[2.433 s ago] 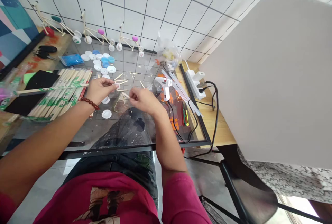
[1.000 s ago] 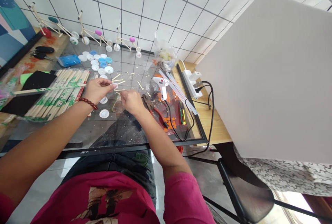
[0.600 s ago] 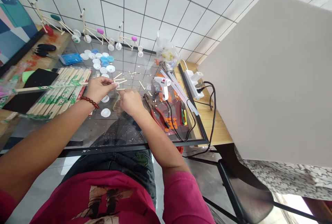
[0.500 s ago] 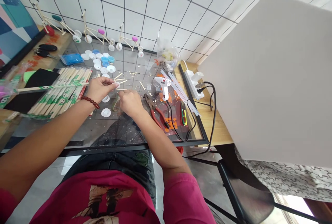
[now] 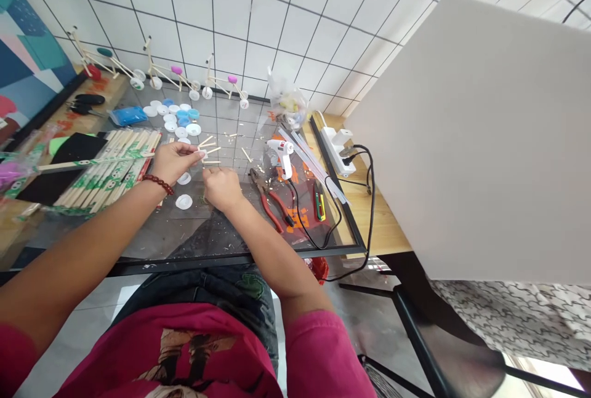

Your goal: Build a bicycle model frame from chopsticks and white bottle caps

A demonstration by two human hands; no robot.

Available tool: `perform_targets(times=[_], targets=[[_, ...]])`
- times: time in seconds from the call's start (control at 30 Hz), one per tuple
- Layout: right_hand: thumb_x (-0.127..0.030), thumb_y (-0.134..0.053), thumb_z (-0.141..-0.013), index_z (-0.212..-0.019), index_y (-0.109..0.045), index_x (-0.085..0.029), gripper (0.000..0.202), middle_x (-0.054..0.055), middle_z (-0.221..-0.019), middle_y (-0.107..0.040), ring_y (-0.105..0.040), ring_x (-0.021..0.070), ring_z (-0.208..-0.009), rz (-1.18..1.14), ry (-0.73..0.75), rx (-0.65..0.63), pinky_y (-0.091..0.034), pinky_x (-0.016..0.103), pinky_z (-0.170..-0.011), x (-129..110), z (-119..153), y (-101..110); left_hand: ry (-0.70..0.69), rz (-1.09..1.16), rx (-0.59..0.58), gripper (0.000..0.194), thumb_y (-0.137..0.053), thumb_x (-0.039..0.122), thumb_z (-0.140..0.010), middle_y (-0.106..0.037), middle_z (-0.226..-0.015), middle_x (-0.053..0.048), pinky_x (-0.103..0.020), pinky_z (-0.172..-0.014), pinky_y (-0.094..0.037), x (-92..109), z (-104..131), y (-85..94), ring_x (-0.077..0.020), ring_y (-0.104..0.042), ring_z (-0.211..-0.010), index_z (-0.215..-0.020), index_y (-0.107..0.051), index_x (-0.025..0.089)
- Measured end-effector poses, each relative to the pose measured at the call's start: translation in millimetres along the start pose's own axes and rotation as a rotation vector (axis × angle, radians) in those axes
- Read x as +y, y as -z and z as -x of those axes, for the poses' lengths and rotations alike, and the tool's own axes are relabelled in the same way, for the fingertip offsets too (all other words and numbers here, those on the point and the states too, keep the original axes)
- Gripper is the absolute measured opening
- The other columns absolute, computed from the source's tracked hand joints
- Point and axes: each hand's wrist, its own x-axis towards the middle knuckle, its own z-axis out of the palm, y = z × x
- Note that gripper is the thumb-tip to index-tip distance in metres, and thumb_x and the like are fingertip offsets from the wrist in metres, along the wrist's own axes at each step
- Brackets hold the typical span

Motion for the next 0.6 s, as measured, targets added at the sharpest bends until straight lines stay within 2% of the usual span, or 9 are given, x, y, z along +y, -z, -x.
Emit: perform_targets(times=[0.2, 0.33, 0.6], targets=[[-0.018, -0.047, -0.103, -0.116, -0.075, -0.018, 0.031, 0.015, -0.113, -0.081, -0.074, 0.0260, -0.104, -0.038, -0.058, 0.019, -0.046, 0.032, -0.080, 2, -4, 3, -0.005, 0.018, 0.002, 0.038, -0.099, 0.036, -0.052, -0.074, -0.073, -0.003, -0.034, -0.071, -0.061, 1, 0, -0.5, -0.0211, -0.071, -0.072, -0.072, -0.071, 0.019], [-0.022, -0.048, -0.103, -0.108, -0.077, -0.023, 0.029, 0.009, -0.111, -0.082, -0.074, 0.0246, -0.100, -0.085, -0.081, -0.006, -0.042, 0.030, -0.073, 10, 1, 12, 0.003, 0.021, 0.001, 0.038, -0.098, 0.037, -0.052, -0.073, -0.072, -0.003, -0.034, -0.070, -0.060, -4, -4, -0.8, -0.0202, -0.070, -0.069, -0.074, -0.073, 0.019], [-0.018, -0.049, -0.101, -0.110, -0.078, -0.022, 0.031, 0.011, -0.112, -0.082, -0.074, 0.0247, -0.097, -0.084, -0.108, 0.002, -0.042, 0.030, -0.074, 6, -5, 12, -0.023, -0.029, 0.007, 0.032, -0.094, 0.036, -0.057, -0.072, -0.073, -0.002, -0.033, -0.071, -0.059, -14, -10, -0.8, -0.0204, -0.070, -0.071, -0.076, -0.074, 0.020]])
